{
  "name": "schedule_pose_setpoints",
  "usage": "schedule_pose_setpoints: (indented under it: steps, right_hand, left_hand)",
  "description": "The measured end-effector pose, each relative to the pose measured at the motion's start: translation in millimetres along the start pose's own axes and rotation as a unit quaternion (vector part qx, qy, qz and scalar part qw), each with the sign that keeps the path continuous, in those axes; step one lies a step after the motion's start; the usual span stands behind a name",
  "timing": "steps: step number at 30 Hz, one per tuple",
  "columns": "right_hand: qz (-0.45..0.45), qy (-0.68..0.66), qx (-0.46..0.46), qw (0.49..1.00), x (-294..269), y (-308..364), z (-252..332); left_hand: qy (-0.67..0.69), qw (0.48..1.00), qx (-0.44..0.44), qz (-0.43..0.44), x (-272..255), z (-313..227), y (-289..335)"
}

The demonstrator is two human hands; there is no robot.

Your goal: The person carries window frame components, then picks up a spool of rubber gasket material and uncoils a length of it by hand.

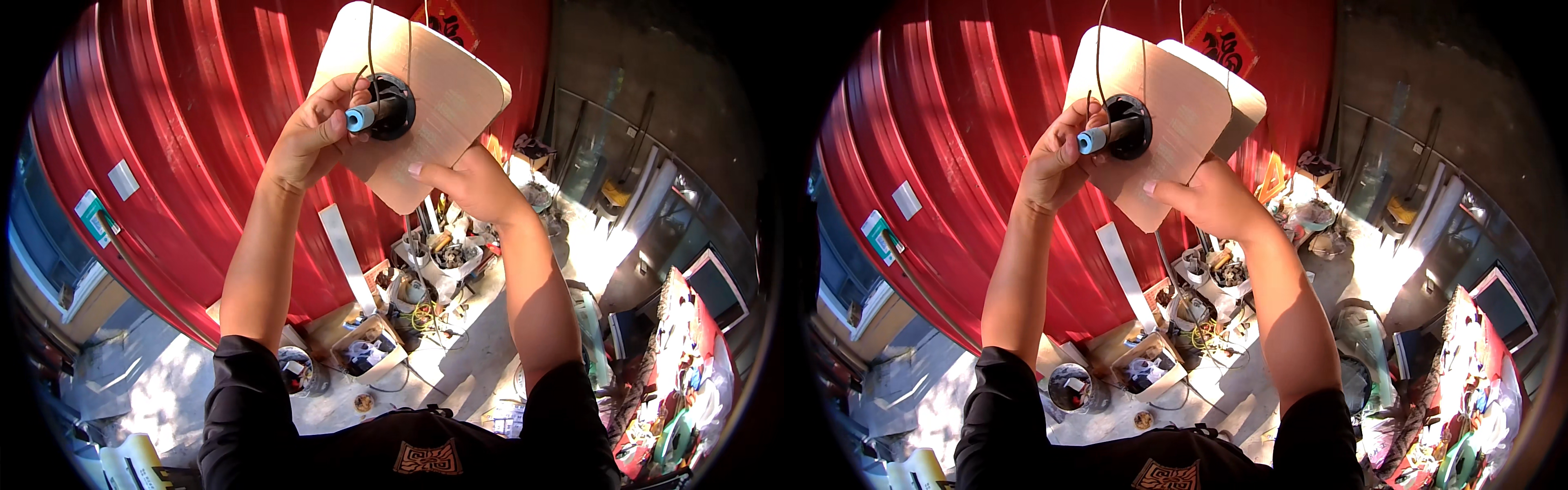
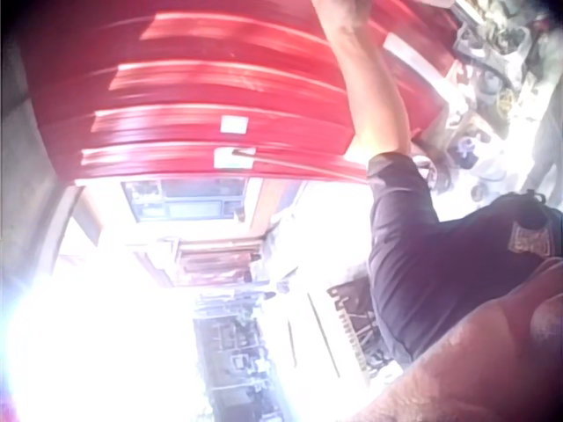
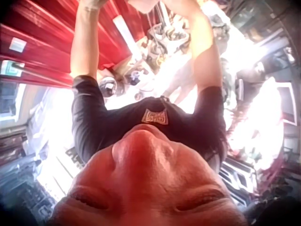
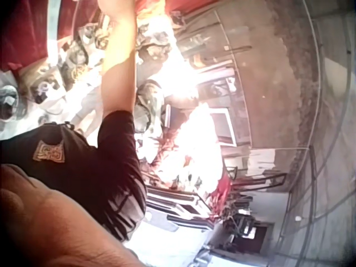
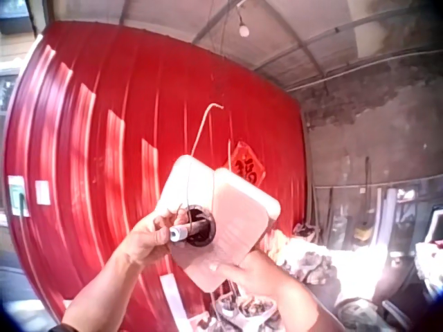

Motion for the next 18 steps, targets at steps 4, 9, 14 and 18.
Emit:
schedule_pose_setpoints:
  steps: [4,9,14,18]
  right_hand:
    - [0.014,-0.046,-0.007,0.999,-4,-9,-5]
    - [0.039,-0.166,-0.013,0.985,6,-22,-9]
    - [-0.037,-0.136,-0.027,0.99,21,-38,-13]
    - [-0.054,-0.054,-0.019,0.997,19,-46,-18]
  left_hand:
    - [-0.004,0.999,0.012,-0.029,7,-8,-3]
    - [-0.012,0.998,0.03,-0.048,10,-25,-1]
    - [-0.051,0.993,0.001,-0.105,10,-37,9]
    - [-0.084,0.979,-0.026,-0.182,4,-43,15]
Point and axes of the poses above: each hand's wrist, its own y-axis away from the middle knuckle, its own x-axis out of the palm, z = x × y, the point moved 7 cm from there along -y, towards the middle knuckle, and after that the axes turned 12 degrees about z, right-handed, at the moved point
